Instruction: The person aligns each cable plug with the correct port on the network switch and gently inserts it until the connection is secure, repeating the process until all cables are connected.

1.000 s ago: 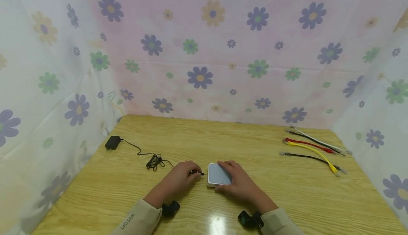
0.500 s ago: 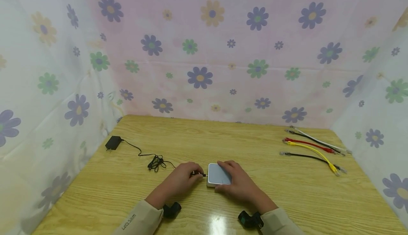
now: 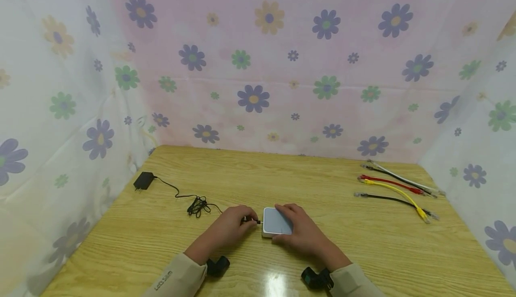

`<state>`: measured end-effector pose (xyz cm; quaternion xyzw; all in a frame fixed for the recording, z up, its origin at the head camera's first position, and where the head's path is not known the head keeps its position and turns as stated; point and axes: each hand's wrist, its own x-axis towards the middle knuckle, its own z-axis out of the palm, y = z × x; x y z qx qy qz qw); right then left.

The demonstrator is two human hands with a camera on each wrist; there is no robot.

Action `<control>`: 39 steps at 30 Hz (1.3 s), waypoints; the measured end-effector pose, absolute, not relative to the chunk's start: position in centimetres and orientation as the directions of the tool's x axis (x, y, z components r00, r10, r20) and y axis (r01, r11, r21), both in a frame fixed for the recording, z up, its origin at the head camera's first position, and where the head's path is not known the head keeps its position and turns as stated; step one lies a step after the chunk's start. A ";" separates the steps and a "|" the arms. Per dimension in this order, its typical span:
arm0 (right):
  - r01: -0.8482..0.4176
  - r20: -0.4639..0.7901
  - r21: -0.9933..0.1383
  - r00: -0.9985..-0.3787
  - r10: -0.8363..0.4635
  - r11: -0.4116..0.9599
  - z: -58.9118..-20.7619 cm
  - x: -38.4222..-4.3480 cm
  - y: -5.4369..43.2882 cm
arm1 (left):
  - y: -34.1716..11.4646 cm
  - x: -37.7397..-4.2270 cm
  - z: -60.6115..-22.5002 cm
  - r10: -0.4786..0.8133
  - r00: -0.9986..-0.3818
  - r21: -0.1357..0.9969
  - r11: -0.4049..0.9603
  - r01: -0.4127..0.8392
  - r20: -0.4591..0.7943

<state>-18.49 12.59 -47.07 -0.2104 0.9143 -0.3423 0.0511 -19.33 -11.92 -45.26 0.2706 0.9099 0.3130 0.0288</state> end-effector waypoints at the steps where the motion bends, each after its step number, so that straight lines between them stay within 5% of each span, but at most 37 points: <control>1: -0.350 0.050 -0.647 -0.906 -0.421 0.677 -47.1 -18.5 12.6 | -11.9 -19.3 -45.3 0.510 -0.853 0.585 0.659 0.473 0.115; 39: -0.376 0.071 -0.613 -0.902 -0.425 0.695 -47.3 -18.1 12.1 | -11.3 -19.3 -45.8 0.521 -0.852 0.638 0.640 0.428 0.049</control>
